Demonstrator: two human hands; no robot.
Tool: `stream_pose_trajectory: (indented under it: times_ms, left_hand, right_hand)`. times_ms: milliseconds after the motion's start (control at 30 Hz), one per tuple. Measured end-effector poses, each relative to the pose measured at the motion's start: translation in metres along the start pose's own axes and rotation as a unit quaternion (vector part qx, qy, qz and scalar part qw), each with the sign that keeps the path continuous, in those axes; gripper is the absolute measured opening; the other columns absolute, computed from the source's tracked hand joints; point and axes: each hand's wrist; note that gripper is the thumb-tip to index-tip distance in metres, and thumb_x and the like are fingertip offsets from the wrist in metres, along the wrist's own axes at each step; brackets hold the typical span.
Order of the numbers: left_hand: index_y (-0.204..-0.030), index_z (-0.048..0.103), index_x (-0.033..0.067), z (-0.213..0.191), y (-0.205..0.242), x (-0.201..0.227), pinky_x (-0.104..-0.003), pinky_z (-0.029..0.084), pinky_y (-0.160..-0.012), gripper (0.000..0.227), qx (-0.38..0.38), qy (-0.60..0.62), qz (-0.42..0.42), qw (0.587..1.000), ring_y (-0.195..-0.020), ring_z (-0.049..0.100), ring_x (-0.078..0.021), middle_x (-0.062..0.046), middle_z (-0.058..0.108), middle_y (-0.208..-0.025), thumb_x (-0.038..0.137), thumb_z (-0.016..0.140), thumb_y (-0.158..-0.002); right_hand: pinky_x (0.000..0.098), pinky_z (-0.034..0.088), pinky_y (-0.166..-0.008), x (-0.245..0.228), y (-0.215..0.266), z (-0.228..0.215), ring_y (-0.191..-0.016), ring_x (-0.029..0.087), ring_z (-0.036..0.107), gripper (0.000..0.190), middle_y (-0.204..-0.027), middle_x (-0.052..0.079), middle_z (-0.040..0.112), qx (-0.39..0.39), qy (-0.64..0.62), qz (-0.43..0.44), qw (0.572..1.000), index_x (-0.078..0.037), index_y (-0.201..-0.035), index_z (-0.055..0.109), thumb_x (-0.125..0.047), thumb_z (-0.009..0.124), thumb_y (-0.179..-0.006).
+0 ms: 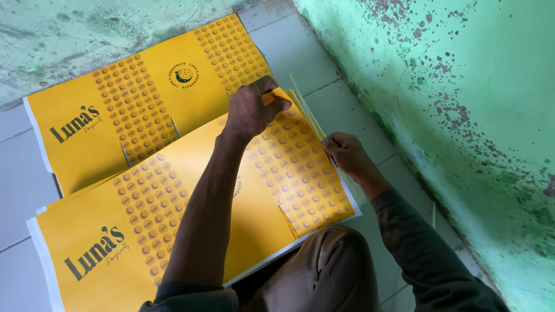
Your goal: Tearing off the white margins or strips from printed yellow cardboard sheets, likely for packaging.
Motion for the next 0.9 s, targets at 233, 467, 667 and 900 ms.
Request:
stream_pose_trajectory:
  times_ms: [233,467,667,900]
  left_hand:
    - [-0.094,0.068,0.0151,0.004,0.0,-0.004,-0.05,0.054,-0.083,0.025,0.007,0.005,-0.001,1.0,-0.096,0.072,-0.0354,-0.004,0.076,-0.089,0.022,0.089,-0.081]
    - [-0.096,0.068,0.0143,-0.003,-0.007,-0.006,-0.051,0.054,-0.084,0.026,0.02,0.005,0.001,1.0,-0.098,0.072,-0.0359,-0.005,0.076,-0.091,0.021,0.089,-0.082]
    - [-0.099,0.068,0.0153,-0.001,-0.013,-0.009,-0.051,0.054,-0.084,0.027,0.017,0.004,-0.006,1.0,-0.099,0.072,-0.0347,-0.004,0.075,-0.092,0.023,0.088,-0.083]
    - [-0.098,0.066,0.0136,0.001,-0.017,-0.017,-0.053,0.054,-0.084,0.027,0.023,0.015,0.0,1.0,-0.098,0.071,-0.0364,-0.006,0.074,-0.09,0.023,0.088,-0.084]
  right_hand:
    - [0.0286,0.043,-0.049,0.006,-0.004,0.004,-0.059,0.014,0.053,0.031,-0.067,0.01,0.058,0.041,0.038,0.019,0.998,-0.003,-0.09,0.07,-0.025,0.056,-0.107]
    - [0.0289,0.047,-0.059,-0.045,0.017,0.006,-0.07,0.015,0.053,0.024,-0.075,0.011,0.057,-0.001,0.013,-0.002,1.0,0.003,-0.096,0.068,-0.016,0.057,-0.104]
    - [0.0301,0.049,-0.063,-0.029,0.014,-0.005,-0.074,0.016,0.053,0.02,-0.078,0.011,0.057,-0.041,0.024,-0.043,0.998,0.005,-0.101,0.066,-0.013,0.058,-0.104]
    - [0.0283,0.045,-0.063,-0.005,0.022,0.007,-0.075,0.013,0.052,0.019,-0.077,0.009,0.056,0.047,0.029,-0.115,0.992,0.0,-0.102,0.066,-0.018,0.062,-0.106]
Point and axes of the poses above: each hand's wrist, its own y-axis away from the middle knuckle, its own z-axis out of the palm, x = y × z
